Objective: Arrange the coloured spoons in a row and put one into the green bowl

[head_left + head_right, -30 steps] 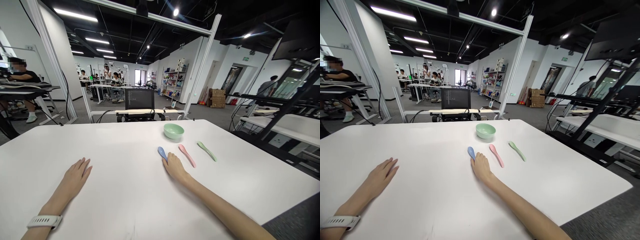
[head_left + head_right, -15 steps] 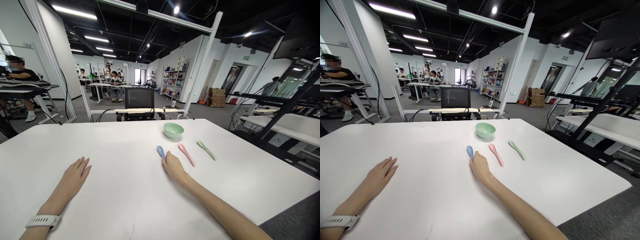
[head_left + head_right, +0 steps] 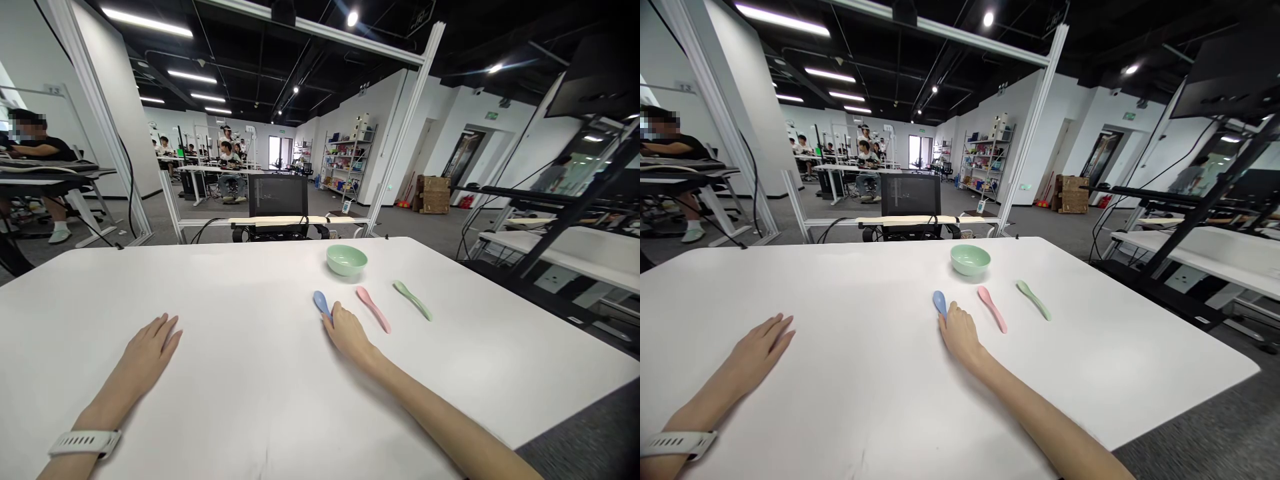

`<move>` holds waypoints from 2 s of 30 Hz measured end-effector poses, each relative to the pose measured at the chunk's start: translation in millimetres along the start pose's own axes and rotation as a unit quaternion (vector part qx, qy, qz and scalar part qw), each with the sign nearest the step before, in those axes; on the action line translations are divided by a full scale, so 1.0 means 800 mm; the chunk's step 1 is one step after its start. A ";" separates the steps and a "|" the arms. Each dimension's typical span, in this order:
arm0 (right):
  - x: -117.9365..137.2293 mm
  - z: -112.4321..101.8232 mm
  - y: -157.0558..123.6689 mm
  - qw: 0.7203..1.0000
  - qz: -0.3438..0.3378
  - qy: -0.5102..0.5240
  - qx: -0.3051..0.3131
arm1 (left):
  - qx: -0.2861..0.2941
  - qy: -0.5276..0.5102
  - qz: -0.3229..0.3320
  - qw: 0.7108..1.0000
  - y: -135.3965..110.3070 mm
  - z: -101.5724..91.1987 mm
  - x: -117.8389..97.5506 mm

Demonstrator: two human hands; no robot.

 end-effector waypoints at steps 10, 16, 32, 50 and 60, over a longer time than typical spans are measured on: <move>-0.004 0.004 0.002 1.000 -0.018 0.014 -0.021 | -0.017 0.002 0.009 1.000 0.002 0.003 0.004; -0.004 0.004 0.001 1.000 -0.016 0.016 -0.013 | 0.002 -0.002 -0.001 1.000 0.001 0.003 0.003; -0.003 0.002 0.002 1.000 -0.021 0.005 -0.014 | -0.007 0.001 0.002 1.000 0.002 0.000 0.000; -0.002 0.004 0.002 1.000 -0.017 -0.007 -0.014 | -0.019 0.003 0.003 1.000 0.001 0.003 0.006; -0.125 -0.040 0.079 0.978 -0.079 0.085 -0.175 | 0.027 -0.002 -0.013 1.000 0.001 -0.005 -0.004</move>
Point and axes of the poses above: each hand's wrist, its own y-axis towards the middle knuckle, its own z-axis out of the palm, x = y × z, the point moved 4 cm from there along y, towards the middle knuckle, and after that the axes turned 5 degrees about -x, right-handed, at the moved point
